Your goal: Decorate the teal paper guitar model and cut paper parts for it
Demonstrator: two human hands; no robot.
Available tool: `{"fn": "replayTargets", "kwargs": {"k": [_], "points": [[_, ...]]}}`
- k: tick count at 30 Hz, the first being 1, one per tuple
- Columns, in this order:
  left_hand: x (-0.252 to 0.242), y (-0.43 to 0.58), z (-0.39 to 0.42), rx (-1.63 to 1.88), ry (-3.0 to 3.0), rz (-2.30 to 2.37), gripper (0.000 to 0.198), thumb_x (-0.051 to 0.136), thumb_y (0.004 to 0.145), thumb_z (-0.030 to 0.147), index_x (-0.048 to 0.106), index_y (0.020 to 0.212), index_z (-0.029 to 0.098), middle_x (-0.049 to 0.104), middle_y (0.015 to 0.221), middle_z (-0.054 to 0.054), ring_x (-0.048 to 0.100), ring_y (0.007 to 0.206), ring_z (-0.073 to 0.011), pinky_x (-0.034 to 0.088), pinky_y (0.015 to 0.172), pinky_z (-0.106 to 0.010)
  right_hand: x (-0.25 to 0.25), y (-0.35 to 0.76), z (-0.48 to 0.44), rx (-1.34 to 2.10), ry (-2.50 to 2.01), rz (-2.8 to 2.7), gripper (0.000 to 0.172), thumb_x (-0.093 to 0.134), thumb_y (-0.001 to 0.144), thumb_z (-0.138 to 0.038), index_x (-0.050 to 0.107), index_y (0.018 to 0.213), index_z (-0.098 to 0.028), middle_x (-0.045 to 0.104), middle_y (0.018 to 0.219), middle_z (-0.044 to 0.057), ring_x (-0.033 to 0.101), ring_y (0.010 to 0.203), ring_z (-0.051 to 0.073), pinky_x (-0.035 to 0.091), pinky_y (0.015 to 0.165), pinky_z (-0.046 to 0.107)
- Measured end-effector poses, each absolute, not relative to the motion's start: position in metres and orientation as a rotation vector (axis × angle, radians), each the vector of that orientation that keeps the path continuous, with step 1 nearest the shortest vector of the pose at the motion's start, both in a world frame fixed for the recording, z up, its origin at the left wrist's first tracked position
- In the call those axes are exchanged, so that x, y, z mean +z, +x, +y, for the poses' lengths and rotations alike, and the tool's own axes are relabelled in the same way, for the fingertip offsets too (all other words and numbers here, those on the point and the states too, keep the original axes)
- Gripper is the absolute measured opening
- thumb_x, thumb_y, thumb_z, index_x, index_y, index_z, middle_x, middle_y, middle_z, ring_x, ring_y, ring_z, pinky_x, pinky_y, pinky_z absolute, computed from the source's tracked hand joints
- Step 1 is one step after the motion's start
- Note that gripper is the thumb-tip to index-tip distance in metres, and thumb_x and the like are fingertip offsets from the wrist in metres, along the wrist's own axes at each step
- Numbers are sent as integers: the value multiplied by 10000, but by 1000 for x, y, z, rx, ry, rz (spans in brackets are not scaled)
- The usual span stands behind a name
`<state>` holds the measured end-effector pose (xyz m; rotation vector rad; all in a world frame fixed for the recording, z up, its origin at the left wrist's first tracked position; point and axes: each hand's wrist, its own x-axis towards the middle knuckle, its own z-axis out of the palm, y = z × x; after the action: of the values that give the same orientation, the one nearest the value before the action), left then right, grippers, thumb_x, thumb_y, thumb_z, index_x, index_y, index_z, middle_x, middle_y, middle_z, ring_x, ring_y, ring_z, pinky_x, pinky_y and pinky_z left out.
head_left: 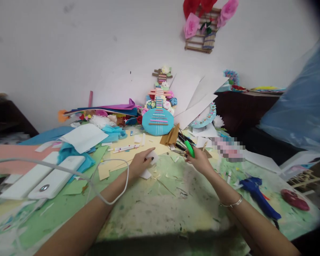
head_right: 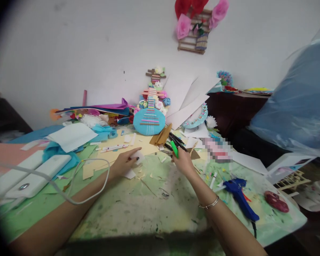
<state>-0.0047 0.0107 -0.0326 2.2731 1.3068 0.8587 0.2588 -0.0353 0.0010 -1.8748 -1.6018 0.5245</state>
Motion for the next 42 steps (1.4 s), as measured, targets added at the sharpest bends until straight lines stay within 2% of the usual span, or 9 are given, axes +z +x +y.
{"fn": "replayTargets", "kwargs": {"k": [3, 6, 11, 16, 20, 23, 32, 36, 42], "points": [[-34, 2, 18, 830, 2342, 1338, 432, 497, 769, 187, 555, 1197, 185, 685, 973, -82, 609, 785, -205, 442, 762, -304, 7, 242, -34, 565, -1854, -1670, 200, 489, 858, -370, 530, 860, -174, 628, 653, 19, 554, 482, 128, 390, 523, 233], [-34, 12, 21, 766, 2388, 1387, 320, 526, 760, 189, 582, 1075, 180, 679, 817, -61, 611, 748, -215, 443, 712, -301, 6, 223, -29, 597, -1810, -1722, 354, 343, 911, -478, 501, 777, -191, 603, 649, 27, 551, 503, 138, 381, 505, 239], [-37, 24, 22, 728, 2535, 1354, 169, 458, 817, 172, 610, 890, 176, 668, 893, -94, 602, 842, -223, 440, 769, -317, -8, 217, -27, 648, -1748, -1745, 210, 444, 873, -389, 422, 764, -212, 573, 636, -10, 554, 483, 129, 358, 456, 218], [-45, 25, 25, 848, 2560, 1383, 240, 411, 870, 182, 582, 1037, 155, 640, 990, -117, 568, 956, -236, 437, 858, -358, -19, 225, -32, 922, -1636, -1765, 181, 544, 796, -267, 384, 872, -230, 566, 520, -63, 554, 391, 153, 359, 418, 223], [-47, 19, 30, 953, 2569, 1421, 264, 382, 891, 186, 562, 1079, 143, 621, 1039, -129, 545, 1004, -240, 421, 904, -379, -17, 222, -34, 659, -1682, -1902, 210, 602, 766, -220, 467, 927, -208, 595, 520, -43, 601, 508, 176, 396, 551, 242], [-49, 17, 34, 928, 2544, 1458, 228, 418, 866, 175, 568, 1037, 156, 628, 1003, -115, 559, 968, -239, 430, 873, -368, -14, 217, -36, 481, -1700, -1978, 259, 601, 793, -244, 535, 1037, -190, 606, 560, -23, 608, 582, 190, 385, 618, 251], [-49, 20, 32, 823, 2460, 1521, 214, 339, 910, 213, 546, 947, 172, 646, 893, -99, 597, 846, -229, 422, 744, -317, -20, 208, -43, 558, -1662, -2032, 291, 455, 887, -276, 558, 1148, -200, 595, 594, 3, 558, 515, 168, 328, 545, 234], [-48, 20, 30, 901, 2371, 1531, 189, 365, 912, 239, 497, 1027, 167, 647, 900, -88, 609, 804, -222, 413, 702, -301, -21, 206, -44, 561, -1605, -2014, 404, 454, 881, -265, 508, 1280, -237, 612, 626, 4, 544, 497, 151, 334, 536, 228], [-44, 19, 28, 938, 2375, 1506, 139, 405, 904, 268, 514, 916, 182, 645, 825, -62, 602, 751, -203, 399, 673, -284, -24, 207, -43, 527, -1581, -2028, 466, 448, 880, -303, 482, 1343, -258, 596, 592, 8, 542, 496, 156, 358, 530, 232]]}}
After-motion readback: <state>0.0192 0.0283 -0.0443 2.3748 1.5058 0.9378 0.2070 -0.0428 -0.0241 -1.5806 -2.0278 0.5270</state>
